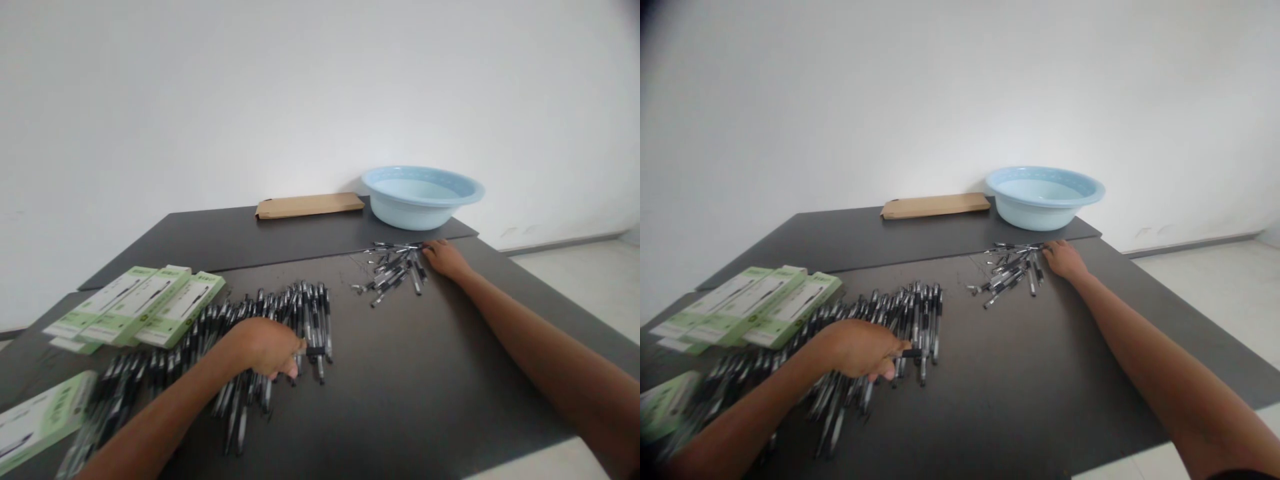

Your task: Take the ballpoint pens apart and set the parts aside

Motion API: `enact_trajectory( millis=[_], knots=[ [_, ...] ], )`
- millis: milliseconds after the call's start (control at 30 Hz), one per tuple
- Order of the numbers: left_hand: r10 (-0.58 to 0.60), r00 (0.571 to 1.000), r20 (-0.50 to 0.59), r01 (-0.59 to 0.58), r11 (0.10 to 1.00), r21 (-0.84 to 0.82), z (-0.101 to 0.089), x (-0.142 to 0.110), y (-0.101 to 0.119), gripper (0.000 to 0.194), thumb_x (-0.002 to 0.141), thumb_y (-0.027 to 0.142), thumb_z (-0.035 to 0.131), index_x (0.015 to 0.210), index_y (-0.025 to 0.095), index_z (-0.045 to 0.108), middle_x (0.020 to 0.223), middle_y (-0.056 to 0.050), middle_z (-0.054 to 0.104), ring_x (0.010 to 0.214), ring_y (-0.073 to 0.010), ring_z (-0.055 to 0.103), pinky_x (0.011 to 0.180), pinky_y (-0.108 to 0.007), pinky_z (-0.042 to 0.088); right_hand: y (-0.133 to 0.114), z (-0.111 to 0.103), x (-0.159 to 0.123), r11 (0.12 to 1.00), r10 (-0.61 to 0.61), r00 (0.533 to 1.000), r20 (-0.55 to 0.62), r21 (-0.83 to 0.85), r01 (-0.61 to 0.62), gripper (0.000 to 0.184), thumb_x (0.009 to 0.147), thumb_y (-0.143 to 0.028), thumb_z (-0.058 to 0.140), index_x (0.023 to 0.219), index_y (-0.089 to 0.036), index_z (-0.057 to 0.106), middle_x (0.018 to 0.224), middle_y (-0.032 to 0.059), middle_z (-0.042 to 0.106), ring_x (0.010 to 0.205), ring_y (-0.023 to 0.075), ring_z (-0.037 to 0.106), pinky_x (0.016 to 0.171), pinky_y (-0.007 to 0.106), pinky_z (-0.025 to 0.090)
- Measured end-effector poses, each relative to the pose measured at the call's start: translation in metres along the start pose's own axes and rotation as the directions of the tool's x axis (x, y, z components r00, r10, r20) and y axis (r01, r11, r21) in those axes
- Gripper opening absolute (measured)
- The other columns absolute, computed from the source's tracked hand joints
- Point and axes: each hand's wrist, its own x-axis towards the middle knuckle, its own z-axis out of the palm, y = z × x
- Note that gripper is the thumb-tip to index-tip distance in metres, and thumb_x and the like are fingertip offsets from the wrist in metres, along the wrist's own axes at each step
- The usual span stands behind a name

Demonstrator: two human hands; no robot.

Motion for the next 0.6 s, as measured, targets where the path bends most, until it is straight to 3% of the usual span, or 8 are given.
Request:
enact_trajectory(
  millis=[200,333,433,600],
  knots=[
    [-0.007,1.000,-0.018,0.007,1.000,0.003,0.003,0.003,-0.004,0.041,0.083,0.025,0.052,0.122,0.016,0.058,0.074,-0.006,0.071,0.058,-0.0167,0.059,0.041,-0.020,0.031,-0.028,0.008,0.000,0.987,-0.132,0.991,0.002,0.087,0.132,0.045,0.093,-0.036,0.031,0.125,-0.012,0.051,0.121,0.0151,0.058,0.116,0.0251,0.050,0.099,0.036,0.039],
    [-0.001,1.000,-0.024,0.001,1.000,0.010,0.003,0.003,-0.004,0.039,0.084,0.025,0.050,0.122,0.017,0.057,0.074,-0.005,0.071,0.060,-0.0168,0.060,0.040,-0.020,0.030,-0.053,0.012,0.006,0.982,-0.153,0.988,-0.004,0.113,0.153,0.055,0.090,-0.049,0.038,0.132,-0.015,0.045,0.129,0.0151,0.053,0.120,0.0282,0.047,0.100,0.042,0.037],
    [-0.003,1.000,-0.016,0.003,1.000,0.008,0.003,0.003,-0.005,0.040,0.084,0.024,0.050,0.123,0.017,0.057,0.075,-0.005,0.072,0.060,-0.0165,0.060,0.041,-0.020,0.031,-0.072,0.014,0.010,0.980,-0.165,0.986,0.021,0.118,0.162,0.056,0.087,-0.054,0.041,0.130,-0.018,0.048,0.128,0.0139,0.054,0.118,0.0296,0.048,0.099,0.045,0.036],
    [0.001,1.000,-0.028,0.000,1.000,0.021,0.002,0.002,-0.003,0.041,0.082,0.024,0.053,0.122,0.016,0.059,0.073,-0.005,0.071,0.061,-0.0179,0.061,0.041,-0.021,0.031,-0.095,0.008,0.008,0.967,-0.228,0.971,0.073,0.135,0.217,0.046,0.087,-0.050,0.045,0.122,-0.023,0.056,0.125,0.0091,0.056,0.116,0.0262,0.049,0.099,0.042,0.036]
  ],
)
